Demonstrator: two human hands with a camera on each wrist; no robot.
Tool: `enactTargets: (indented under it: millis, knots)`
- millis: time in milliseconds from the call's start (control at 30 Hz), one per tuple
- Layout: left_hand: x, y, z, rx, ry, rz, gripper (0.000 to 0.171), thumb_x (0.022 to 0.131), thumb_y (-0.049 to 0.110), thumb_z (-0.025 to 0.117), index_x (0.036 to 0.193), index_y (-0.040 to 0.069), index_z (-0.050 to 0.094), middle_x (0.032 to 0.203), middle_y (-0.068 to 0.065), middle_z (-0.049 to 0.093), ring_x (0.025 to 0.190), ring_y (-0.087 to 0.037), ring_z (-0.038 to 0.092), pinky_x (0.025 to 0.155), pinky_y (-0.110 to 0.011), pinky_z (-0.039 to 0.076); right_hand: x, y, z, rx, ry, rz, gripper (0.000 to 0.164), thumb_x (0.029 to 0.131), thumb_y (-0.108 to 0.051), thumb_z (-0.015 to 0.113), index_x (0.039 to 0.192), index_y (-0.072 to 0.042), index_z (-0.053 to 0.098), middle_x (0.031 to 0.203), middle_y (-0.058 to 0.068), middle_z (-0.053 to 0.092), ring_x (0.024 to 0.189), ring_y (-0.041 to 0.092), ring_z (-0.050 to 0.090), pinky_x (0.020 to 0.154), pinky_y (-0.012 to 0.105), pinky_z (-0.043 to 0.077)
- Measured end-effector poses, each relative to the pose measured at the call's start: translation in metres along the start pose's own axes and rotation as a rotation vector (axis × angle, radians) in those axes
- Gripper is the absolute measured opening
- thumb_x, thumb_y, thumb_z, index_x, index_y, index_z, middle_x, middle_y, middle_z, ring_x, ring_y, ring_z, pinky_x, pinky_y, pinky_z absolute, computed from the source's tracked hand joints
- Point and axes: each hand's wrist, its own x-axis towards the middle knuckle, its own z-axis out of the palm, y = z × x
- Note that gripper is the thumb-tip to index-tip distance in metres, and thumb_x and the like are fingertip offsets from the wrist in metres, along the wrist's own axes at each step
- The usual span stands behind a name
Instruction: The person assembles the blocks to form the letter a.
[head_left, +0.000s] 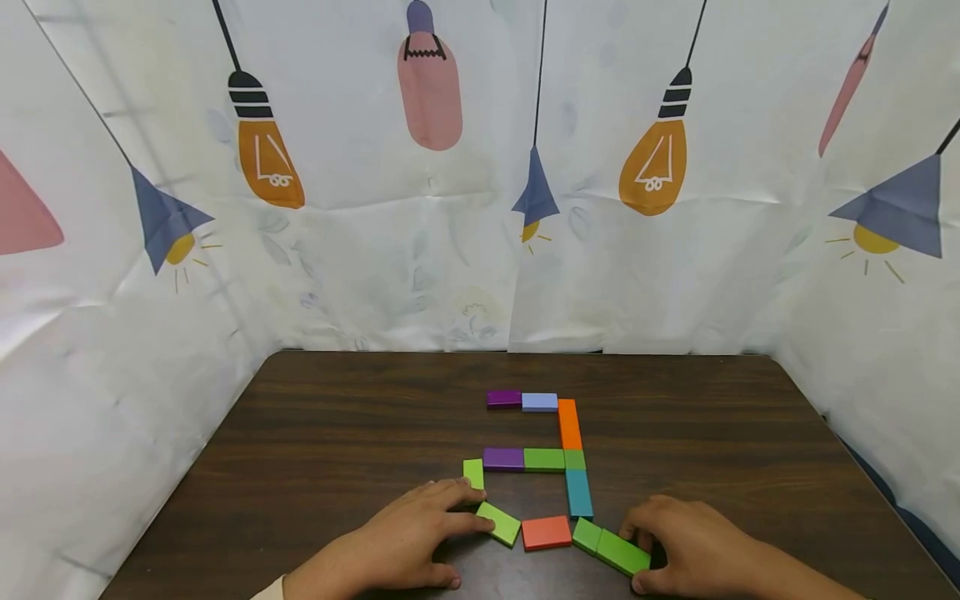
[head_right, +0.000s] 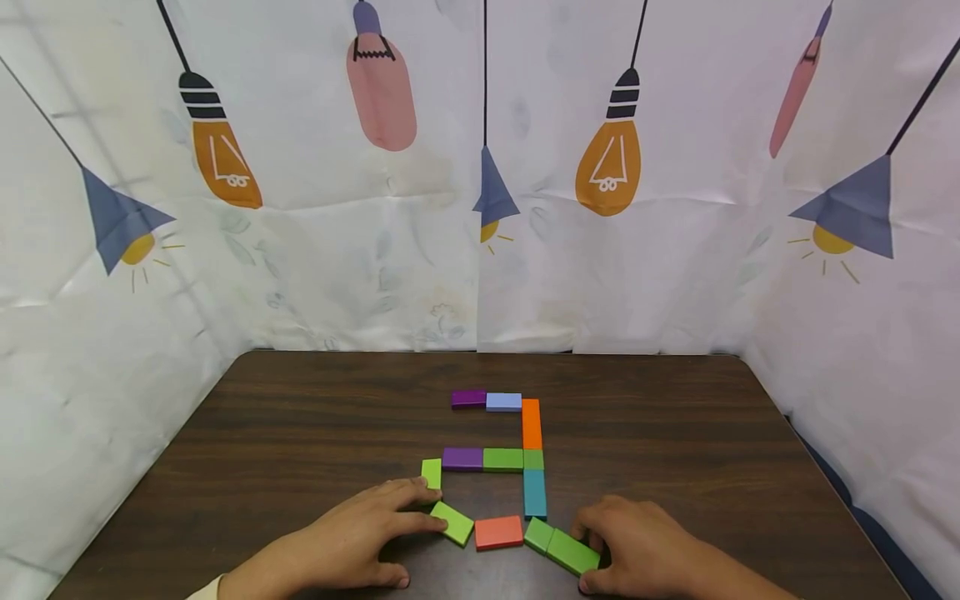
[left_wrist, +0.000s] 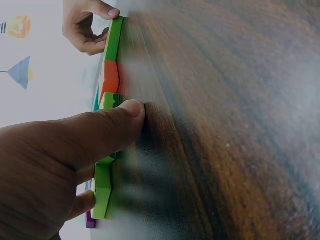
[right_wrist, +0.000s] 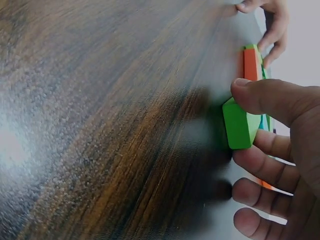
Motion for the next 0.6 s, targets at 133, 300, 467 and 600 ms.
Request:
enactTargets:
  millis: [133, 300, 467, 600]
  knots:
    - [0.000, 0.001, 0.000, 0.028, 0.007, 0.008, 0.067, 0.087, 0.046, 0.081, 0.148, 0.040, 0.053, 0.156, 0.005, 0.044, 0.143, -0.022, 0.041, 0.105, -0.059, 0.043, 0.000, 0.000, 0.000, -0.018, 0.018, -0.016, 0.037, 0.081, -0.056, 0.081, 0.109, -0.035, 0.068, 0.088, -0.026, 0.051, 0.075, -0.005, 0.048, 0.057, 0.024, 0.041]
    - [0.003, 0.004, 0.001, 0.100, 0.055, 0.043, 0.056, 0.091, 0.050, 0.073, 0.144, 0.038, 0.057, 0.151, 0.003, 0.048, 0.142, -0.026, 0.042, 0.108, -0.061, 0.039, 0.001, 0.004, -0.002, -0.024, 0.038, -0.018, 0.047, 0.085, -0.061, 0.076, 0.118, -0.029, 0.069, 0.091, -0.026, 0.053, 0.078, -0.004, 0.050, 0.059, 0.026, 0.043]
    - [0.010, 0.007, 0.001, 0.168, 0.108, 0.073, 0.043, 0.094, 0.051, 0.068, 0.133, 0.035, 0.064, 0.141, -0.001, 0.055, 0.140, -0.029, 0.043, 0.112, -0.057, 0.036, 0.004, 0.006, -0.008, -0.010, 0.085, 0.013, 0.048, 0.093, -0.060, 0.067, 0.126, -0.026, 0.067, 0.094, -0.023, 0.055, 0.078, -0.002, 0.052, 0.060, 0.027, 0.045]
    - [0.015, 0.010, 0.000, 0.202, 0.133, 0.075, 0.038, 0.094, 0.050, 0.069, 0.126, 0.032, 0.067, 0.133, 0.000, 0.058, 0.138, -0.028, 0.045, 0.113, -0.055, 0.036, 0.006, 0.004, -0.014, -0.026, 0.173, 0.011, 0.047, 0.097, -0.055, 0.065, 0.133, -0.026, 0.063, 0.098, -0.022, 0.057, 0.079, -0.002, 0.052, 0.061, 0.027, 0.046]
